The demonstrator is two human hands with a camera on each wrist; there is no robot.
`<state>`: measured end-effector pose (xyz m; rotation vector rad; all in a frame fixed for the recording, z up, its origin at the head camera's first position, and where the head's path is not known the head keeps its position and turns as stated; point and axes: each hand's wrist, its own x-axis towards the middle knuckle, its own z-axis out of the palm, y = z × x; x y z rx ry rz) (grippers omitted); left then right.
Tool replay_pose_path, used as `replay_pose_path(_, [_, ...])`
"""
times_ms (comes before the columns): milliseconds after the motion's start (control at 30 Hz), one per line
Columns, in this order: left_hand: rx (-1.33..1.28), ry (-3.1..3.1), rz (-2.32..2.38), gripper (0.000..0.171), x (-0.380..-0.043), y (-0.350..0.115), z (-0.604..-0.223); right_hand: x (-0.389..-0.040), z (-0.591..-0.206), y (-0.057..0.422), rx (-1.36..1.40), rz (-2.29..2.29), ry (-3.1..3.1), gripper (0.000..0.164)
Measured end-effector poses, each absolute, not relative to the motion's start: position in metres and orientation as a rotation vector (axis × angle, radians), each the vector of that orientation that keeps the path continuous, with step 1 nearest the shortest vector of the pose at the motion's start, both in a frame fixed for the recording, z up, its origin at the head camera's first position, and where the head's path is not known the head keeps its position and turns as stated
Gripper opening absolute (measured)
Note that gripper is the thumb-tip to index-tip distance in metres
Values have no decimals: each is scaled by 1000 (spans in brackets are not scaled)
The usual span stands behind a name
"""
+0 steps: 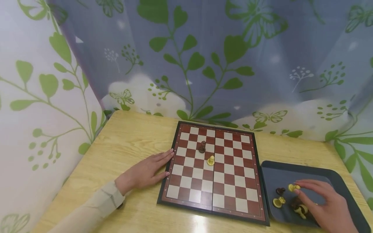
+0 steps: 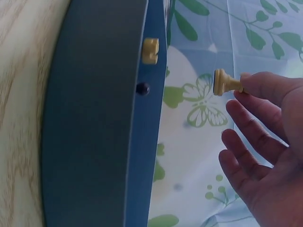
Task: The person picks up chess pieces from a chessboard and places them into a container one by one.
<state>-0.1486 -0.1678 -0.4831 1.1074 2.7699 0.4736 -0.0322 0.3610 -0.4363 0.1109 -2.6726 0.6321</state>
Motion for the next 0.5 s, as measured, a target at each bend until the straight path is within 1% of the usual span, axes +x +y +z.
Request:
replay_pose_path(200, [1111, 2758, 486, 69, -149, -167, -482, -25, -435, 365, 34, 605, -2694, 22])
replay_pose_path(400, [1099, 2769, 491, 70, -150, -168, -481, -22, -431, 366, 23, 594, -2686, 23])
replay_pose_path(500, [1101, 2761, 489, 70, -151, -169, -482, -20, -430, 369, 5, 593, -2670, 20])
